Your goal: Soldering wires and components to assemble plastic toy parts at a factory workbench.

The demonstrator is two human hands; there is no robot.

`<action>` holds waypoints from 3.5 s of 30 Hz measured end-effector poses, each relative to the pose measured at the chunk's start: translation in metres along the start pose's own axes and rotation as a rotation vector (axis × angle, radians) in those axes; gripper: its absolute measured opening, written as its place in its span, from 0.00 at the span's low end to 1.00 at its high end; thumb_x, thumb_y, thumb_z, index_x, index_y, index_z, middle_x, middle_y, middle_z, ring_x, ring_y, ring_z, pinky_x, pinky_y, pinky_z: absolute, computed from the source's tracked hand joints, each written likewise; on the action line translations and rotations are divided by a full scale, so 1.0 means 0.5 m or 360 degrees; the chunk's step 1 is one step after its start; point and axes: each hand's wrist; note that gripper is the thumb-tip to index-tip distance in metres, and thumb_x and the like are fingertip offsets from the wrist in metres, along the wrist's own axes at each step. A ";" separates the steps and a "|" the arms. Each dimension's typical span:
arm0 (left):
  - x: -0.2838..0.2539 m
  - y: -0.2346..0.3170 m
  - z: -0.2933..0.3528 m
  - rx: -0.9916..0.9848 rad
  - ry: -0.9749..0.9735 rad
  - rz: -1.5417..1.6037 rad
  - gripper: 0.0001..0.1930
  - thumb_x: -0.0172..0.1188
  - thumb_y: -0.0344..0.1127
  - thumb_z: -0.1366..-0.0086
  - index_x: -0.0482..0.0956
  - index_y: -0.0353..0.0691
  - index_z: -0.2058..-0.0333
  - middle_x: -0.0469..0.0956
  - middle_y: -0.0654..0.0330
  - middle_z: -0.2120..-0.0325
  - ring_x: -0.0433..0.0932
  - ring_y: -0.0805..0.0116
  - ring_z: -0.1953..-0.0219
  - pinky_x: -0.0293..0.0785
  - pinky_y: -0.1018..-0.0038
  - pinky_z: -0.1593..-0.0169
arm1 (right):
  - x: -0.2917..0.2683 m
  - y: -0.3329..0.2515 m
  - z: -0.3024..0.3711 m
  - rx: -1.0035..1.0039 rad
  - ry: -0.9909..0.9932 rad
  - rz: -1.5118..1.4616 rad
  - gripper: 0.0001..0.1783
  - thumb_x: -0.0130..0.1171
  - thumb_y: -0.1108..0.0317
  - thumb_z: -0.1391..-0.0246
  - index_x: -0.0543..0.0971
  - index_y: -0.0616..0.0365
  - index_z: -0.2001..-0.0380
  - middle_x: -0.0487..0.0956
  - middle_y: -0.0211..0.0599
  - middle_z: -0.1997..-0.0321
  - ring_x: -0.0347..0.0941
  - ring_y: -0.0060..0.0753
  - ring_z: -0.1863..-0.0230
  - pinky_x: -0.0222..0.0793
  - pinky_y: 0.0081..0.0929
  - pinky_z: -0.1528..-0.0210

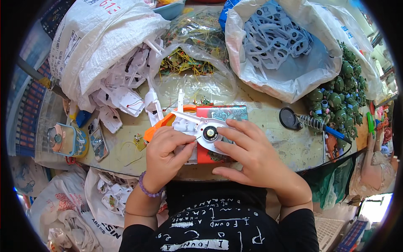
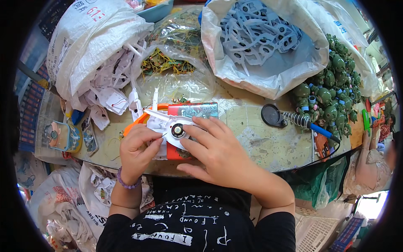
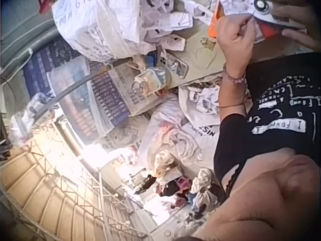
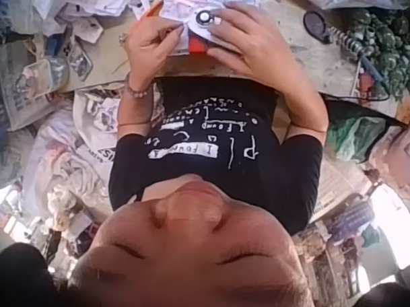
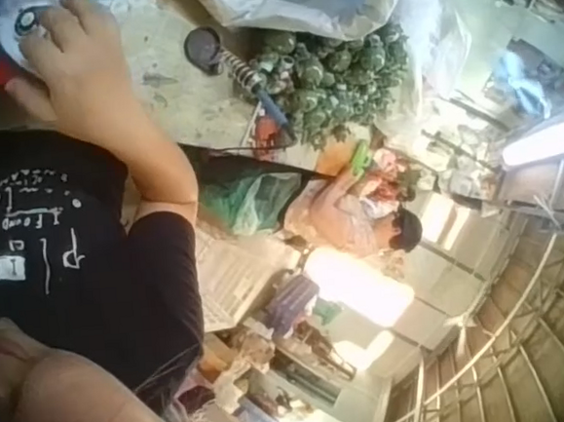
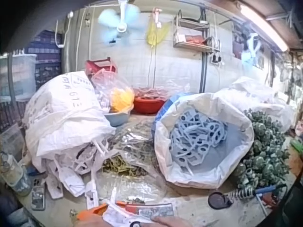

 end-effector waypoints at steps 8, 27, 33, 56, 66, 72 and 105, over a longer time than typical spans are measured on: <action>0.015 0.019 -0.012 0.0209 -0.0109 -0.0213 0.09 0.68 0.28 0.51 0.84 0.42 0.69 0.78 0.62 0.76 0.75 0.65 0.73 0.67 0.69 0.60 | 0.050 -0.035 0.040 0.0244 0.0288 0.0350 0.18 0.68 0.68 0.60 0.80 0.58 0.61 0.76 0.43 0.50 0.70 0.50 0.46 0.67 0.40 0.49; 0.026 0.060 -0.065 0.0192 -0.0329 -0.0518 0.03 0.64 0.29 0.50 0.81 0.42 0.75 0.83 0.63 0.68 0.78 0.61 0.53 0.60 0.56 0.41 | 0.057 -0.026 0.081 0.0249 0.0500 0.0193 0.20 0.70 0.66 0.61 0.80 0.58 0.61 0.77 0.43 0.51 0.71 0.50 0.47 0.69 0.39 0.50; 0.041 0.061 -0.074 0.0188 -0.0367 -0.0514 0.02 0.64 0.30 0.50 0.81 0.41 0.76 0.83 0.62 0.68 0.79 0.61 0.54 0.62 0.56 0.44 | 0.071 -0.015 0.095 0.0184 0.0494 0.0138 0.21 0.72 0.67 0.62 0.79 0.59 0.62 0.76 0.45 0.51 0.72 0.53 0.48 0.71 0.41 0.50; -0.025 0.008 0.000 -0.0133 0.0150 0.0057 0.09 0.66 0.28 0.48 0.82 0.36 0.66 0.80 0.54 0.69 0.79 0.63 0.64 0.72 0.70 0.59 | 0.042 0.024 0.110 0.0349 0.0821 0.0484 0.16 0.63 0.78 0.56 0.79 0.64 0.60 0.77 0.52 0.53 0.73 0.56 0.49 0.69 0.42 0.47; -0.029 -0.211 -0.237 0.0269 -0.0262 -0.1132 0.09 0.57 0.27 0.43 0.81 0.37 0.63 0.79 0.55 0.64 0.79 0.58 0.62 0.76 0.67 0.63 | 0.106 0.061 0.187 0.0718 0.0636 0.0552 0.15 0.64 0.73 0.54 0.79 0.63 0.60 0.76 0.51 0.52 0.70 0.58 0.48 0.67 0.46 0.46; 0.003 -0.268 -0.298 0.0427 -0.0433 -0.1771 0.08 0.53 0.29 0.44 0.78 0.40 0.66 0.78 0.58 0.67 0.79 0.56 0.68 0.77 0.65 0.66 | 0.103 0.061 0.196 0.0733 0.0593 0.0488 0.19 0.64 0.71 0.55 0.77 0.60 0.56 0.71 0.50 0.45 0.62 0.61 0.40 0.60 0.50 0.41; 0.024 -0.285 -0.377 -0.0478 -0.0078 -0.1725 0.19 0.60 0.50 0.43 0.84 0.38 0.73 0.81 0.48 0.73 0.81 0.51 0.70 0.77 0.59 0.65 | 0.099 0.068 0.200 0.0648 0.0667 0.0336 0.16 0.65 0.74 0.59 0.79 0.60 0.62 0.73 0.49 0.48 0.65 0.59 0.43 0.63 0.47 0.43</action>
Point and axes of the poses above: each hand's wrist, its own z-axis away from the middle knuckle, its own x-axis out of the palm, y = z × x
